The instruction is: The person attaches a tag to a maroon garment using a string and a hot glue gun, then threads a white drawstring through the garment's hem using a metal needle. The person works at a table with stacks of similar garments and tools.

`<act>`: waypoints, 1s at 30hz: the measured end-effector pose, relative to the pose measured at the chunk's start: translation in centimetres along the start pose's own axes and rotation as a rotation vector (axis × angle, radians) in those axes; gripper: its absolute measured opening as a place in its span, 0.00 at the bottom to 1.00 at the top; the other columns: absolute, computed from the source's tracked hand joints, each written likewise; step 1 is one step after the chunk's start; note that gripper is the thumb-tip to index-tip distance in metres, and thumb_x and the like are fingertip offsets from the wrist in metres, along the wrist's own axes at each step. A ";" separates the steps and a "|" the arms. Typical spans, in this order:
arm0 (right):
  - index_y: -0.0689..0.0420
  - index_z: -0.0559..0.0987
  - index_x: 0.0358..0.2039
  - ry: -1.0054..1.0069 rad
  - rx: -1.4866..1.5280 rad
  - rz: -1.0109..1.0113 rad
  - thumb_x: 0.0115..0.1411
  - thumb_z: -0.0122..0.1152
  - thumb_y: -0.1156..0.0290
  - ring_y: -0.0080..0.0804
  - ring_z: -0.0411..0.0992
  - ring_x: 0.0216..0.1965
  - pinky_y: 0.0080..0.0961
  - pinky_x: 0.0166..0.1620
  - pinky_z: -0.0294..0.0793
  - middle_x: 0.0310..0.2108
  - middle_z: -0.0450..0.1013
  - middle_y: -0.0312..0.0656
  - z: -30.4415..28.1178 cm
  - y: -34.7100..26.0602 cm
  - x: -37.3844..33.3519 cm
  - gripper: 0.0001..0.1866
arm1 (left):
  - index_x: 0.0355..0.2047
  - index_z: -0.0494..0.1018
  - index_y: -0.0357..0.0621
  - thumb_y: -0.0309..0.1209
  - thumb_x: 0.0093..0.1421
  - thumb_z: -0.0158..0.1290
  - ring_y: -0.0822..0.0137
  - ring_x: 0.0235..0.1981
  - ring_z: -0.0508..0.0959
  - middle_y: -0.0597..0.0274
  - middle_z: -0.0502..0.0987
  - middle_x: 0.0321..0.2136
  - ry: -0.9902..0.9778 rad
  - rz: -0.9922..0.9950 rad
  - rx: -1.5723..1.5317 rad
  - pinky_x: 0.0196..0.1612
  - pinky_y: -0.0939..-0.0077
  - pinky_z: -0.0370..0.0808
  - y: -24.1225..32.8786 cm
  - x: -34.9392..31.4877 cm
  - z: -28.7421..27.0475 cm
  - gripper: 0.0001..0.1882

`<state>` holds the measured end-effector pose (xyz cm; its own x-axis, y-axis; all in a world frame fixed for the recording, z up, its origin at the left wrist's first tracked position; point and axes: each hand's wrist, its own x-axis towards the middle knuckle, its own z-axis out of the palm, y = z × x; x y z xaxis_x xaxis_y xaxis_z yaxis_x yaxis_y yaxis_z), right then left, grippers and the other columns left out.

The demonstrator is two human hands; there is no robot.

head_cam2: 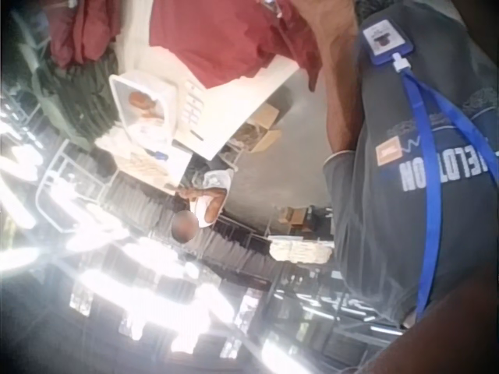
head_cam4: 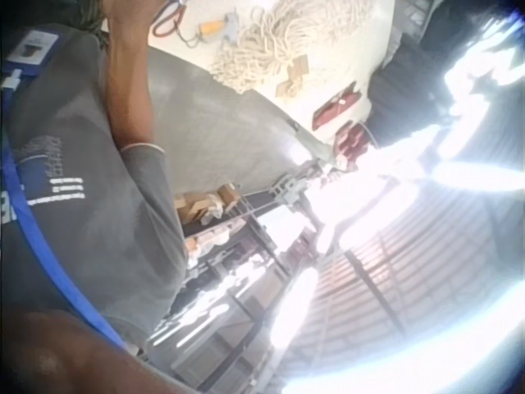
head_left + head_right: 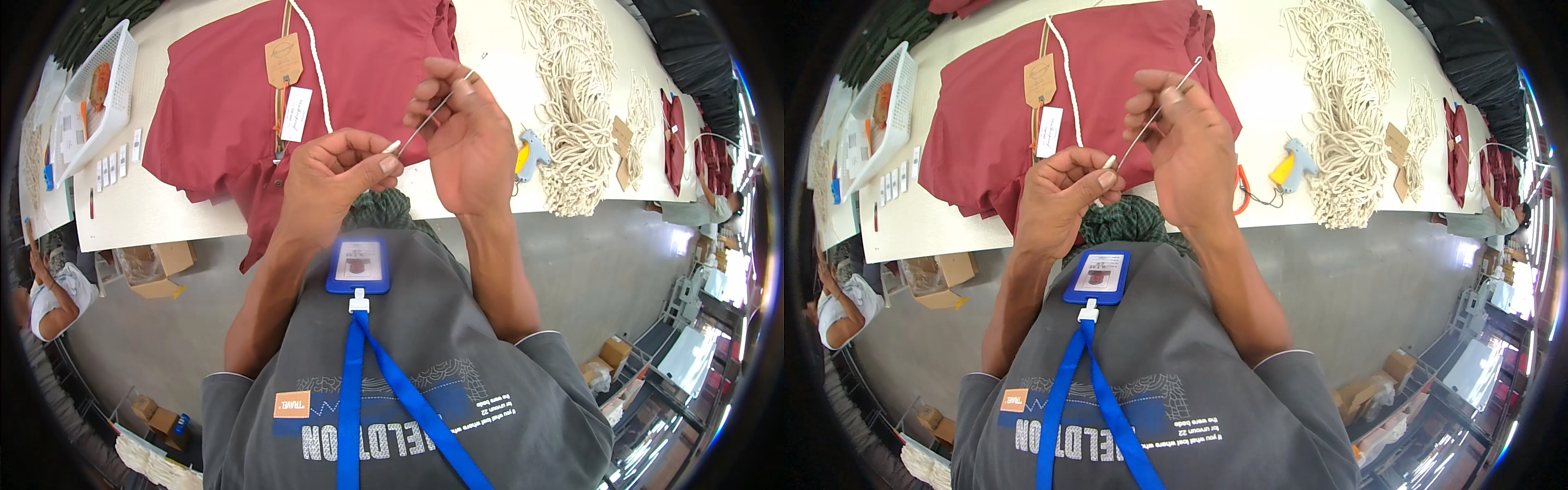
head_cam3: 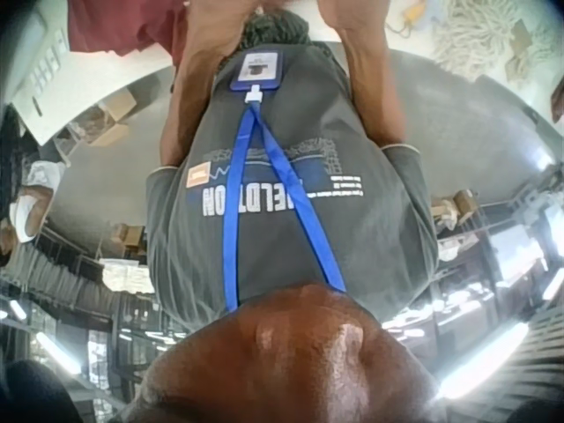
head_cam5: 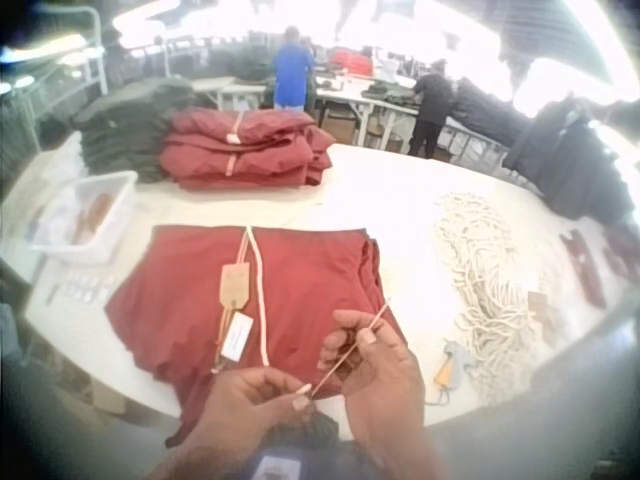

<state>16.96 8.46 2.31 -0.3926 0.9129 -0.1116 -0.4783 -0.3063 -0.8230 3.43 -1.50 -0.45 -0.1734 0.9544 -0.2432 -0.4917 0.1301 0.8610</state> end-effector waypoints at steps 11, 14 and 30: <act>0.67 0.79 0.49 -0.075 -0.148 -0.021 0.70 0.58 0.69 0.25 0.78 0.32 0.23 0.39 0.80 0.34 0.79 0.41 -2.3 -0.9 -1.3 0.14 | 0.46 0.79 0.32 0.23 0.65 0.59 0.71 0.35 0.83 0.57 0.84 0.33 0.113 0.081 0.140 0.40 0.80 0.80 0.7 -0.1 0.8 0.11; 0.67 0.79 0.49 -0.097 -0.095 0.017 0.70 0.59 0.68 0.26 0.78 0.33 0.24 0.39 0.81 0.35 0.79 0.42 -2.3 -0.8 -1.4 0.15 | 0.47 0.79 0.31 0.25 0.67 0.56 0.70 0.35 0.83 0.56 0.84 0.34 0.093 0.050 0.095 0.40 0.78 0.80 1.0 -0.1 0.9 0.11; 0.64 0.81 0.45 -0.210 -0.377 0.102 0.67 0.60 0.75 0.15 0.74 0.31 0.14 0.35 0.73 0.28 0.77 0.32 -1.9 -0.9 -1.4 0.09 | 0.42 0.79 0.34 0.31 0.70 0.53 0.76 0.29 0.77 0.61 0.81 0.31 0.043 -0.086 0.010 0.33 0.81 0.73 1.4 0.6 0.0 0.11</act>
<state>19.41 7.95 2.12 -0.5924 0.7967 -0.1195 -0.1238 -0.2366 -0.9637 2.68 -0.77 0.59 -0.1674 0.9270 -0.3355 -0.4976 0.2144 0.8405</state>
